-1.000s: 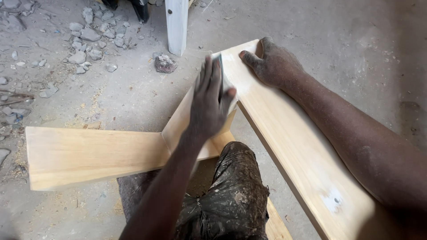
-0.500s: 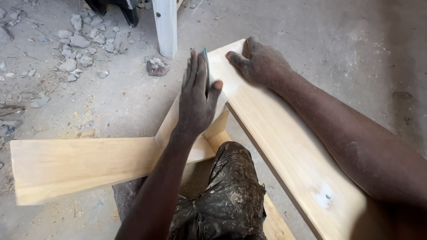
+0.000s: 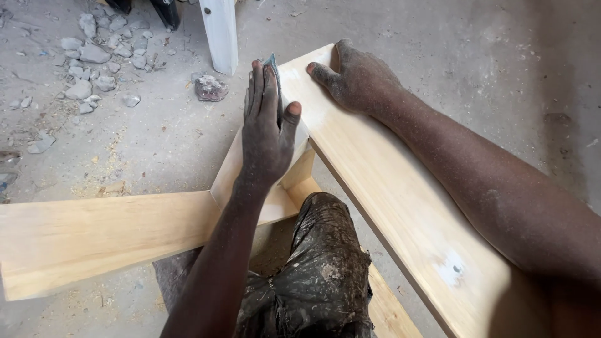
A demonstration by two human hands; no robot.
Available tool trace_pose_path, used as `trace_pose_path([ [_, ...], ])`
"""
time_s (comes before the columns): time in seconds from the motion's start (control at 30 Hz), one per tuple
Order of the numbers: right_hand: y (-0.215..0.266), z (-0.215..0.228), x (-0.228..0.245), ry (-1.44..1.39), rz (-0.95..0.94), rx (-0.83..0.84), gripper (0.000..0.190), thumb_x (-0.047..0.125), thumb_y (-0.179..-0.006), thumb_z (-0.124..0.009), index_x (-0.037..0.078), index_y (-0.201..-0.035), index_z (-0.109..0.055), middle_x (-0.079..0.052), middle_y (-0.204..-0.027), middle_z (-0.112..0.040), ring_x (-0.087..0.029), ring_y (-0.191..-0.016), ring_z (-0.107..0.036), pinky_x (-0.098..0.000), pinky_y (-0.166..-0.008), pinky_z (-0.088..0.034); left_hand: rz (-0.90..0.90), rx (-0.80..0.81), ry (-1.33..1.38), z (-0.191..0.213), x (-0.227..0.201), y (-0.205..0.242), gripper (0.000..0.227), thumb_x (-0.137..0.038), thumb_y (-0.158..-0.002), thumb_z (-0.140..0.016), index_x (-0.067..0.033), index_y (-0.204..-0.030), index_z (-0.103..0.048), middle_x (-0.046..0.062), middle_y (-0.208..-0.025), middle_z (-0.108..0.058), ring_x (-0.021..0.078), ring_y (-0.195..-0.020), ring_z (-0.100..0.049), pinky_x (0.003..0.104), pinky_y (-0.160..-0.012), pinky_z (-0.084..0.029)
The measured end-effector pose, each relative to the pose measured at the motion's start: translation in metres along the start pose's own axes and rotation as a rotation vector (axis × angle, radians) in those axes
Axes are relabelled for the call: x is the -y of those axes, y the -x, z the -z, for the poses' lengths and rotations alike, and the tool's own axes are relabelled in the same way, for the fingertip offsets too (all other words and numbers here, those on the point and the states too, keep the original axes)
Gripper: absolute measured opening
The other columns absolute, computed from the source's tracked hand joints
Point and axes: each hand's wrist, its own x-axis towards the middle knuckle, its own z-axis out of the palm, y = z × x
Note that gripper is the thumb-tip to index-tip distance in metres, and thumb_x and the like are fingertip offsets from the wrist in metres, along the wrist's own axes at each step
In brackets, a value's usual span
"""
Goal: Sand the joints and surfaces of a wooden furniture frame using sandpaper.
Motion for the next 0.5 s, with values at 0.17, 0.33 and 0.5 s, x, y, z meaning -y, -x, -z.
trace_pose_path([
  [0.17,-0.006,-0.004,-0.005,0.014,0.057,-0.049,0.068,0.066,-0.100,-0.051,0.004,-0.127,-0.055,-0.025,-0.102,-0.070,-0.034,-0.094,-0.071,-0.0545,-0.079,-0.056,-0.037,-0.016,0.020,0.009,-0.054,0.069,0.079,-0.056,-0.114,-0.032,0.0011,-0.166,-0.016,0.028,-0.174,-0.015,0.0474,-0.164,-0.017,0.060,-0.137,-0.019],
  [0.33,-0.001,-0.001,0.000,-0.019,0.020,-0.016,0.070,0.063,-0.100,-0.051,0.003,-0.135,-0.052,-0.026,-0.107,-0.069,-0.034,-0.091,-0.072,-0.0529,-0.079,-0.060,0.001,0.002,0.031,0.006,-0.038,0.052,0.076,-0.056,-0.114,-0.033,-0.0013,-0.165,-0.019,0.028,-0.174,-0.018,0.0478,-0.164,-0.018,0.060,-0.136,-0.020],
  [0.5,0.004,0.002,-0.001,-0.039,0.022,-0.015,0.070,0.062,-0.101,-0.052,0.002,-0.138,-0.050,-0.027,-0.109,-0.068,-0.036,-0.092,-0.073,-0.0530,-0.081,-0.060,0.020,-0.029,0.008,0.003,-0.012,0.012,0.076,-0.054,-0.114,-0.035,-0.0036,-0.168,-0.016,0.028,-0.175,-0.013,0.0486,-0.164,-0.018,0.059,-0.136,-0.021],
])
